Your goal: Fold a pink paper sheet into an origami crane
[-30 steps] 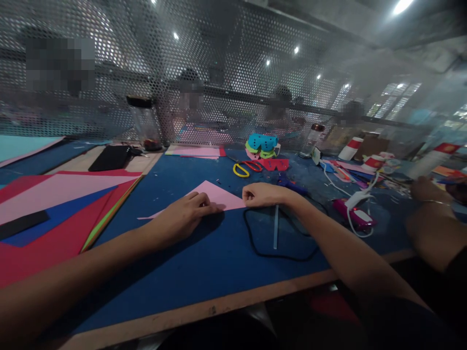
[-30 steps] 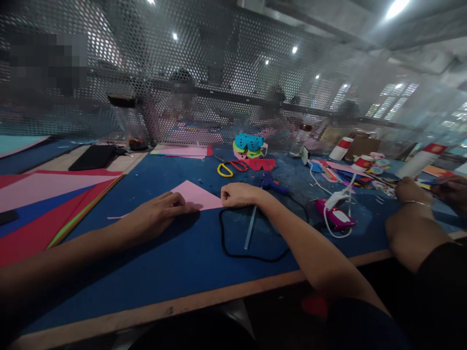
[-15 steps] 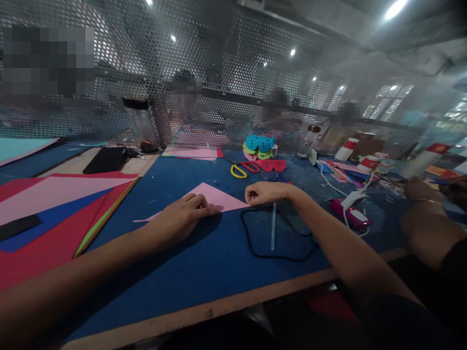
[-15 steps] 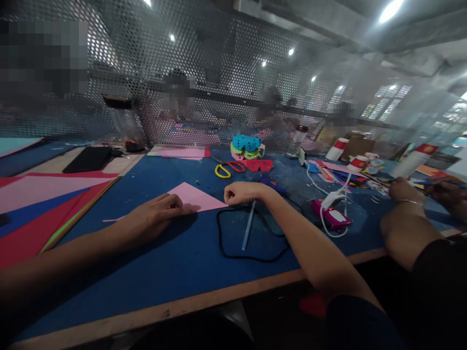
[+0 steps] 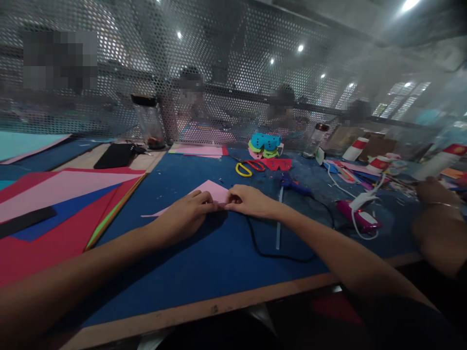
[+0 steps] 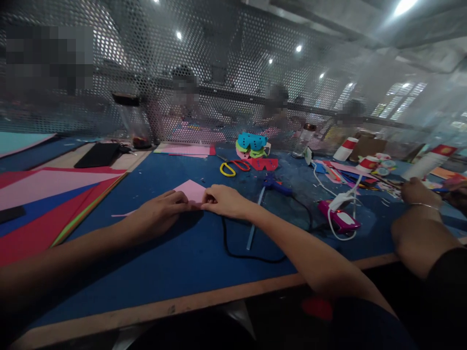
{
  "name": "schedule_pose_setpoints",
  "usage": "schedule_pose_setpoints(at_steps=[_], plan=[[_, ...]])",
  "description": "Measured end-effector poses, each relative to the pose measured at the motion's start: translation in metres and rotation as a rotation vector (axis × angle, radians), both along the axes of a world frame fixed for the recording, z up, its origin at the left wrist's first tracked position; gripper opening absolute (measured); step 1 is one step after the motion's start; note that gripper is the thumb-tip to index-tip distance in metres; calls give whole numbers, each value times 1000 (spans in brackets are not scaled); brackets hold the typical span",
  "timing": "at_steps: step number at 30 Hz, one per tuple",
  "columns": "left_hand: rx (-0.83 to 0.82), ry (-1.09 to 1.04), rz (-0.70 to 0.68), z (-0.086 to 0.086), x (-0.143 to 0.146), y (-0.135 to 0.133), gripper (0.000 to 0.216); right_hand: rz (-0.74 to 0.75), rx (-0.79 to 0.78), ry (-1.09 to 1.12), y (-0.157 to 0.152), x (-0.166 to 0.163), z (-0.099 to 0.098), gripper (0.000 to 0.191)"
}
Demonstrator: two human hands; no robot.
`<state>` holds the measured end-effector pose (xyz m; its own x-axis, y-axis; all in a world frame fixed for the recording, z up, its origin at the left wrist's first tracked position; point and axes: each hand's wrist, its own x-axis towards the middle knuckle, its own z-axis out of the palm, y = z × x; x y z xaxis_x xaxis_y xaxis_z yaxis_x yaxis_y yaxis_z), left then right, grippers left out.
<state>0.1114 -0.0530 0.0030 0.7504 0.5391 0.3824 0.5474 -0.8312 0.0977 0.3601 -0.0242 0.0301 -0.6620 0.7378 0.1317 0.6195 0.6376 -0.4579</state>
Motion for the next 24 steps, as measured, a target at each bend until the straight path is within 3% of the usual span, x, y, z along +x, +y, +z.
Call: schedule_pose_setpoints(at_steps=[14,24], plan=[[-184,-141,95,9,8,-1,25,-13,41,-3,0,-2,-7,10],[-97,-59,40,12,2,-6,28,-22,35,-15,-2,-3,-5,12]])
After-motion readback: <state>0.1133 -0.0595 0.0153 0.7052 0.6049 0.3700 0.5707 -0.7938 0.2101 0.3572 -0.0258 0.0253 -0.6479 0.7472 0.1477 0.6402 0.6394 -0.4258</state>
